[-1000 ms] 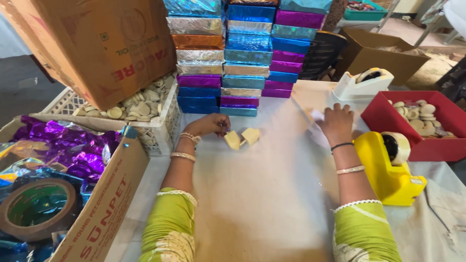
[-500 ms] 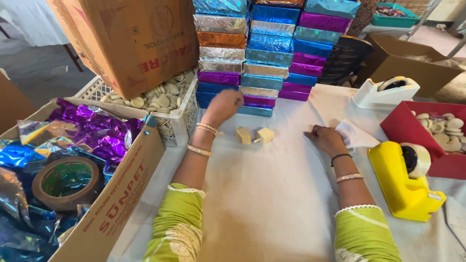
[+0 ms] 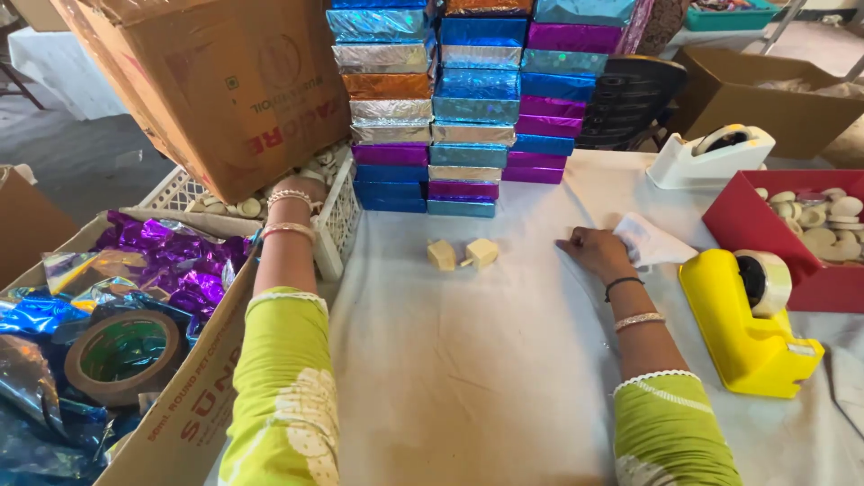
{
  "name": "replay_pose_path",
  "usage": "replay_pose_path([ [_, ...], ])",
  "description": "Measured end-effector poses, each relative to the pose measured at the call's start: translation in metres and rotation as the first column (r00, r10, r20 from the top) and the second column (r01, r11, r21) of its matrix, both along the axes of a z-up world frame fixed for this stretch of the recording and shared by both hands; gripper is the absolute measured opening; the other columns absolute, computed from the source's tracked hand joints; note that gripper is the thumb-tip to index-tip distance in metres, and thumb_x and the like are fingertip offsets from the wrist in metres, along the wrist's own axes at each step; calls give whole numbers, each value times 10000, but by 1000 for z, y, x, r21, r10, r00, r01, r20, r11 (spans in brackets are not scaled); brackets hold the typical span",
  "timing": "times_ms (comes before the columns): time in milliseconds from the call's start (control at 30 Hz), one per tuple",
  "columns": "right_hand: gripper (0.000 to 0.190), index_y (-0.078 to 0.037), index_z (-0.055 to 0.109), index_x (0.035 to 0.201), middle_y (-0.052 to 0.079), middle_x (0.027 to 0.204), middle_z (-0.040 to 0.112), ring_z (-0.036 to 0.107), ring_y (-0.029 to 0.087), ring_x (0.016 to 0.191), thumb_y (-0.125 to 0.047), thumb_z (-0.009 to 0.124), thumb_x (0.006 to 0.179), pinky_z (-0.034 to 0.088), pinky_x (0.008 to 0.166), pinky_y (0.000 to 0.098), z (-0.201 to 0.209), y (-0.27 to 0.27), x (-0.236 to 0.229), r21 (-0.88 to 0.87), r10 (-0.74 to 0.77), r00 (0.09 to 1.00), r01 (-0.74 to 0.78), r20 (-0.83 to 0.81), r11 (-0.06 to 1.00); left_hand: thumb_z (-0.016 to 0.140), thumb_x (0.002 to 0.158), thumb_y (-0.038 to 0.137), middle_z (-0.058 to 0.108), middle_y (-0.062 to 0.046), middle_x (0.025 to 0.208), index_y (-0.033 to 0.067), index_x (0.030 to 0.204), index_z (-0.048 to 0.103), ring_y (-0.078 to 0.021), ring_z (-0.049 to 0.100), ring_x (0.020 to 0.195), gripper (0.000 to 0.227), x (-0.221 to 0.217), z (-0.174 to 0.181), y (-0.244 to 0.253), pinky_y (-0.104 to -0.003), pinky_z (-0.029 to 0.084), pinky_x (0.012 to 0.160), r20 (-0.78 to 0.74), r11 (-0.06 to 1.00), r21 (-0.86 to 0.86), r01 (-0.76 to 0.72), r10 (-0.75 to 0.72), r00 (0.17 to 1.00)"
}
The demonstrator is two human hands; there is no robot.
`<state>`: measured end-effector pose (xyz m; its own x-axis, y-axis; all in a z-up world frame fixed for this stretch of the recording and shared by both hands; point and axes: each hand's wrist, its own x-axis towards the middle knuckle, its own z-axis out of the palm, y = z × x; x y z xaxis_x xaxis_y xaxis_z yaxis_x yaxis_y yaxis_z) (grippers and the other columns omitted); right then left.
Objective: The person wipes small wooden objects with a cloth, places them into a small white box, and closes the lid. They then wrap the box in shiny blue foil, folding the edges and securing the package with tape.
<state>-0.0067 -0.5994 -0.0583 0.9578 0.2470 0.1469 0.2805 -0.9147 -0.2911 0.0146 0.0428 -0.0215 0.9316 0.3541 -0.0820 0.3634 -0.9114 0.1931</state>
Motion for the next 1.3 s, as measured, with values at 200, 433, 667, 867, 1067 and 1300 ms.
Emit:
replay_pose_path([
  [200, 498, -109, 710, 906, 120, 837, 746, 701, 341, 846, -602, 642, 906, 547, 781, 460, 1, 0, -9, -10, 2, 999, -2, 42, 1000, 573, 931, 301, 650, -181, 1375, 85, 1176, 768, -366, 619, 1268, 381, -61, 33, -32, -450, 490, 1058, -89, 976, -127, -175, 164, 982],
  [433, 512, -102, 707, 912, 124, 847, 747, 710, 334, 870, -609, 635, 909, 548, 805, 462, 4, 2, -6, -12, -7, 1000, 8, 26, 1000, 626, 877, 241, 705, -153, 1321, 89, 1113, 799, -367, 681, 1197, 330, -110, 81, -77, -465, 518, 1017, -203, 954, -243, -175, 126, 971],
  [667, 509, -107, 704, 902, 119, 867, 750, 695, 350, 887, -611, 636, 895, 539, 802, 467, 1, 1, -4, 9, 3, 999, -3, 37, 1000, 628, 884, 235, 697, -168, 1325, 78, 1125, 793, -372, 679, 1198, 331, -123, 88, -87, -471, 525, 1006, -146, 975, -188, -119, 92, 985],
  [867, 514, -107, 704, 915, 114, 873, 746, 711, 333, 882, -614, 620, 911, 550, 793, 463, 2, 2, -2, -5, -7, 1000, 7, -12, 1000, 630, 891, 229, 690, -181, 1329, 68, 1136, 787, -377, 677, 1199, 333, -124, 90, -91, -476, 532, 996, -87, 988, -139, -66, 54, 995],
  [1067, 493, -115, 712, 893, 108, 841, 752, 698, 318, 865, -603, 640, 896, 545, 770, 451, 6, 5, -11, 22, -23, 1000, 23, 12, 999, 632, 898, 224, 682, -194, 1332, 58, 1146, 781, -382, 675, 1200, 334, -104, 57, -66, -481, 538, 987, -50, 996, -85, -25, 21, 999],
  [1300, 509, -101, 704, 882, 107, 832, 739, 705, 320, 844, -606, 636, 902, 545, 765, 458, 5, 4, -7, 39, -7, 1000, 7, 2, 999, 634, 905, 218, 674, -209, 1337, 46, 1158, 774, -387, 672, 1201, 337, -44, -33, 9, -487, 546, 976, 14, 999, -16, 27, -27, 1000],
])
